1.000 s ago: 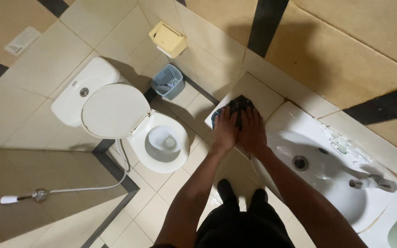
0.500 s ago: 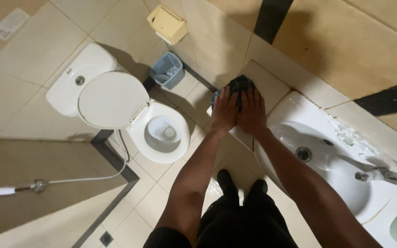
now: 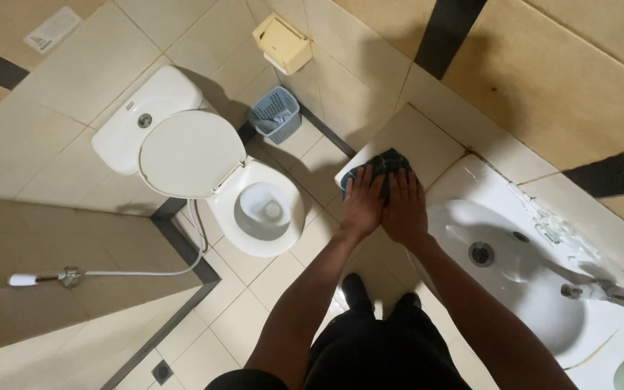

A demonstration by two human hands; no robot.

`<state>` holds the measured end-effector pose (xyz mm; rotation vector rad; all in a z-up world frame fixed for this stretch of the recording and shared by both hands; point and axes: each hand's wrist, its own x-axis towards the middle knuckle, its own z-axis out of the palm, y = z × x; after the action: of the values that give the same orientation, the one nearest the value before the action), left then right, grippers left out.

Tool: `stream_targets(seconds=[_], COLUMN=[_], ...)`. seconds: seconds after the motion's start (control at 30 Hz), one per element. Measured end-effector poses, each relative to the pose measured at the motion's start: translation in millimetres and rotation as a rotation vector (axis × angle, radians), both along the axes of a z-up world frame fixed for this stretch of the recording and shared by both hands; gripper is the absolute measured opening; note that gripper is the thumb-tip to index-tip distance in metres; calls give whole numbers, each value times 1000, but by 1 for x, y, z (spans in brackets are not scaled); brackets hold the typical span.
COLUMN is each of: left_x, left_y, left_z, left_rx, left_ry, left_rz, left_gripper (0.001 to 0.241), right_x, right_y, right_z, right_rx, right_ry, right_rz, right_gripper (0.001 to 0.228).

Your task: The person wipes the sink counter with a blue cloth, then uses a handheld bidet sprayer to rinse the toilet bowl and spray the tiled floor. The person moves around the small bathroom to cover different areas of the floor with water.

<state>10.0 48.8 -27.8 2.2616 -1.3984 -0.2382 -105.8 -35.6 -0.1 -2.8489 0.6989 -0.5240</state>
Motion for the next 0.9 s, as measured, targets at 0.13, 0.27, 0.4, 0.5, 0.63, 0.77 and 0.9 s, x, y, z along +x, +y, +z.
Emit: stream_targets(seconds=[0.13,0.27,0.4,0.5,0.63,0.77,0.9], left_x=[10,26,30,24,6,-10,-10], left_y=[-12,-41,-50,-46,-31,-12,-13], left_z=[25,10,9,29,37,54,41], left_rx=[40,43,-4,60,114,141,39], left_ry=[47,-153,-256,-203,-258,-90,-92], left_rz=[-11,32,45,47,28,-20,-19], left_gripper=[64,67,69,73,63,68,65], right_x=[14,36,43,37,11,-4,-3], right_y=[-16,-44,-56,-50,-33,-12,-13], right_z=[1,-8,-16,-12,-14,1,7], right_rx=[13,39,34,87,46,2,30], right_ry=[-29,71,117,45,64,61,68], right_rz=[2,-59,-75,-79,-79,-63,-81], right_gripper=[65,64,75,69,65,68,69])
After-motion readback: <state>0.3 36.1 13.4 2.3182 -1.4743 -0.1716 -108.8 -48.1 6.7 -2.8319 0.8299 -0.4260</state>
